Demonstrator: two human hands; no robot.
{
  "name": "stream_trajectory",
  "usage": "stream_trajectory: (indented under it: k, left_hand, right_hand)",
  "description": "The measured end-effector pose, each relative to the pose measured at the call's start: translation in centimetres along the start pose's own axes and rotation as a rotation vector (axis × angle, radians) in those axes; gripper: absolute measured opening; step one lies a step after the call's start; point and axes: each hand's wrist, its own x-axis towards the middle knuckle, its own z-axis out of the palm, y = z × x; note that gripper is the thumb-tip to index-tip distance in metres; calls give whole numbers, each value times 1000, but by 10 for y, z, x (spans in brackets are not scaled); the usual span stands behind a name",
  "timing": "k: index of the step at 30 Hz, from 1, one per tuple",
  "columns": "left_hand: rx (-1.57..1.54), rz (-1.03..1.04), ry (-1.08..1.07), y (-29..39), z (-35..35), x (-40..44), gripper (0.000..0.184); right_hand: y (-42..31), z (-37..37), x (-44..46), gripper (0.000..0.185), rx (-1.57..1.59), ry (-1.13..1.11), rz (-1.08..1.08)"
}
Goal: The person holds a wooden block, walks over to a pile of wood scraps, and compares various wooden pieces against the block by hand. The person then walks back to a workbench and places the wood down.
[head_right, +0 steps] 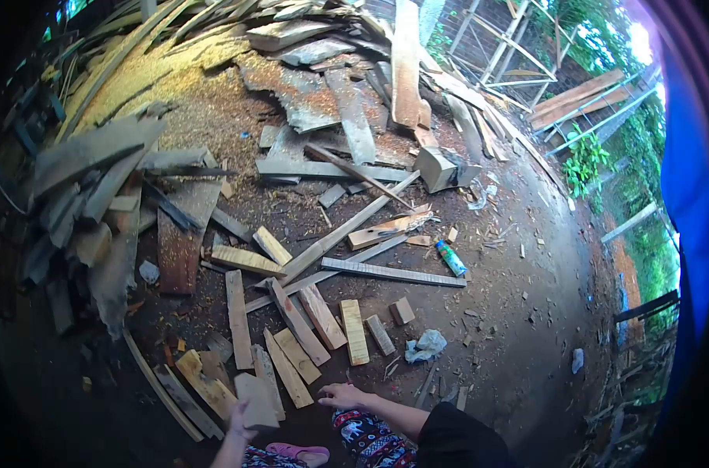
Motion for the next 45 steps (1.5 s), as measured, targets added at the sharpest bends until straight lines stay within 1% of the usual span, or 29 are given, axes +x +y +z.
stream_trajectory:
  k: [1, 3, 4, 5, 7, 8, 11, 12, 13, 15, 16, 17, 19, 23, 24, 25, 27, 28, 29, 30, 31, 32, 33, 35, 37, 38, 41, 43, 45]
  left_hand:
    - [0, -23, -34, -13, 18, -11, 64]
    - [-36, -52, -83, -37, 61, -31, 67]
    - [-30, -91, -81, -47, 83, -41, 67]
    - [-22, -131, -78, -56, 102, -52, 68]
    - [5, -205, -112, -67, 136, -68, 69]
    - [48, -228, -93, -74, 153, -76, 69]
    - [113, -290, -104, -80, 210, -101, 68]
    - [150, -286, -106, -81, 226, -107, 68]
    - [184, -283, -108, -84, 240, -114, 67]
    - [162, -289, -143, -87, 258, -119, 66]
    - [128, -296, -177, -88, 266, -119, 65]
    - [136, -294, -179, -90, 273, -120, 65]
    - [162, -258, -146, -92, 287, -121, 65]
    - [187, -252, -196, -92, 322, -139, 66]
    - [148, -254, -242, -93, 323, -144, 63]
    - [158, -252, -236, -97, 326, -149, 58]
    - [164, -190, -172, -100, 333, -174, 50]
    - [157, -171, -230, -101, 321, -173, 49]
    - [218, -161, -193, -95, 346, -207, 49]
    - [237, -140, -173, -93, 348, -228, 50]
    - [272, -115, -108, -95, 333, -235, 54]
    - [187, -163, -195, -99, 309, -236, 47]
    - [102, -70, -186, -104, 298, -251, 47]
    - [19, 66, -199, -104, 277, -285, 40]
    - [-94, 207, -178, -117, 249, -315, 39]
    - [-164, 288, -158, -125, 235, -329, 38]
    - [-361, 475, -118, -147, 192, -383, 39]
    - [-474, 551, -93, -153, 160, -427, 43]
    - [-577, 637, -59, -163, 121, -451, 46]
  right_hand:
    - [-1, 5, -14, 52, 13, 11, -2]
    - [-4, 11, -45, 56, -147, 90, -23]
    - [-7, 11, -59, 60, -182, 9, 66]
    - [-10, 13, -75, 60, -169, 23, 64]
    - [-17, 14, -110, 62, -200, -64, 233]
    - [-19, 14, -128, 62, -183, -49, 255]
    - [-12, 7, -174, 62, -82, -21, 255]
    - [23, 23, -172, 60, 20, 66, 42]
    - [24, 13, -187, 60, 25, 77, 35]
    - [25, -5, -213, 55, -12, -23, 213]
    - [33, -6, -225, 52, -18, 75, 184]
    - [42, -9, -235, 52, -17, 82, 179]
    - [45, -24, -255, 56, -9, 93, 288]
    - [56, -48, -278, 55, -18, 213, 298]
    - [55, -57, -281, 51, -60, 245, 293]
    - [46, -69, -289, 51, -137, 188, 256]
    - [25, -97, -298, 51, -44, 229, 210]
    - [27, -100, -288, 50, -93, 263, 220]
    - [23, -110, -281, 52, -92, 223, 228]
    - [31, -117, -264, 45, -305, 188, 154]
    - [33, -123, -249, 41, -414, 170, 152]
    - [46, -127, -231, 36, -204, 132, 159]
    - [38, -135, -217, 35, -106, 56, 169]
    - [-22, -139, -205, 38, -42, -10, 224]
    - [-34, -135, -164, 39, -320, -82, 27]
    - [-97, -125, -176, 39, -224, -138, 110]
    - [-169, -82, -134, 40, -265, -269, 67]
    - [-253, -29, -135, 35, -364, -312, 84]
    - [-289, 25, -107, 34, -314, -394, 35]
